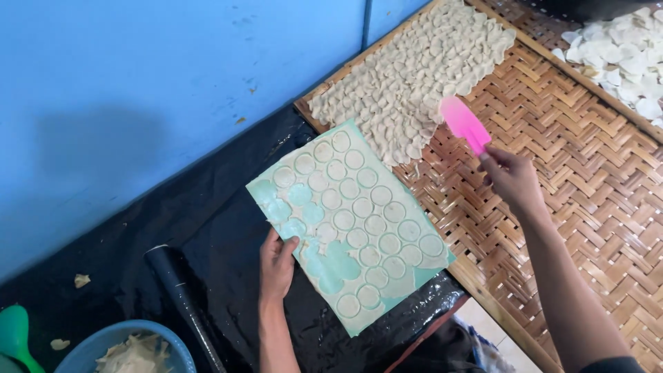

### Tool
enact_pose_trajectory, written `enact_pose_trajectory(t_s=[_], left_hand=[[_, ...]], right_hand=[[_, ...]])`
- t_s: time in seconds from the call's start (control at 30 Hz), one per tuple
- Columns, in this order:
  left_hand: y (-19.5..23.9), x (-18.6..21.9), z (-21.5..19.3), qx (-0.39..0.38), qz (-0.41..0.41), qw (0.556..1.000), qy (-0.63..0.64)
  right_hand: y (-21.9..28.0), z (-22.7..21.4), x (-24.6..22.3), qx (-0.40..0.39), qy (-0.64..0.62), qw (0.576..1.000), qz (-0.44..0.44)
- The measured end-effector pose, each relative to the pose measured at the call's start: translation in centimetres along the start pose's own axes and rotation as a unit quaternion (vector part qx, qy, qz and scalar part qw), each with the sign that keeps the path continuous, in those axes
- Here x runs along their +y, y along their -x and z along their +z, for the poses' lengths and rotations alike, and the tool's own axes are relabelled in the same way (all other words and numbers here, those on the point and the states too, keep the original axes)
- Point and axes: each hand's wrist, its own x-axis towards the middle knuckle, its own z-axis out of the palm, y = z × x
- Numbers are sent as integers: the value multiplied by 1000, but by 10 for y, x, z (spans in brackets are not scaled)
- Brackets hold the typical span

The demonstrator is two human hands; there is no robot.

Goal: The person uses a circular cutter to cut shapes from a sheet of dough laid on a black surface. They then use a pink spatula to lift the cut dough circles and transfer them onto a woven tray.

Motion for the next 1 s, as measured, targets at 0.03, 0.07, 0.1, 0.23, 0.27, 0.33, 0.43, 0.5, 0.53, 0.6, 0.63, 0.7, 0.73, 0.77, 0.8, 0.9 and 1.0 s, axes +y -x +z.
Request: enact_pose_trajectory(t_s=[0.03, 0.07, 0.1, 0.23, 0.27, 0.33, 0.43, 0.5, 0.53, 0.6, 0.63, 0.7, 0.73, 0.77, 0.8, 0.9, 1.0], left_hand=[[0, -1, 0, 0, 0, 1000, -1], [-1, -2, -1, -1, 3, 1000, 11], [-1, -2, -2, -2, 8, 1000, 23], [1, -1, -1, -12, 16, 999, 30], [1, 0, -1, -7, 9, 1000, 24], [1, 2, 0, -3, 1, 1000, 18], [0, 3, 1, -2, -7, 1000, 15], [0, 2, 1, -8, 0, 999, 34], [0, 1, 0, -8, -2, 999, 35], [1, 0, -2, 1, -16, 1000, 16], [0, -1, -2, 2, -16, 1000, 17], [0, -2, -3, -7, 2, 999, 35], [0, 0, -1, -6, 3, 999, 35], [0, 1, 1, -7, 3, 1000, 30], [1, 3, 2, -9, 3, 1000, 24], [1, -2, -1, -8, 18, 999, 25], [-2, -10, -5, -1, 45, 999, 4]], right_hand=[[-6, 0, 3, 0, -1, 1000, 0], [-11, -1, 5, 10, 12, 1000, 1], [-18, 0, 7, 20, 24, 1000, 0], [-32, 6, 13, 22, 39, 999, 19], [-34, 7, 15, 21, 41, 999, 23], [-36, 7, 20, 21, 43, 998, 28], [-38, 6, 30, 29, 54, 998, 23], [-39, 5, 38, 51, 93, 994, -12], [-41, 5, 43, 51, 94, 994, -11], [-45, 5, 53, 85, 175, 978, -71], [-41, 5, 47, 85, 175, 978, -72], [-34, 5, 35, 101, 283, 951, -76], [-33, 4, 34, 100, 283, 951, -78], [-30, 4, 34, 114, 315, 938, -87], [-28, 4, 34, 127, 347, 924, -96], [-8, 10, 21, 176, 361, 894, -199], [26, 29, -4, 149, 273, 918, -248]])
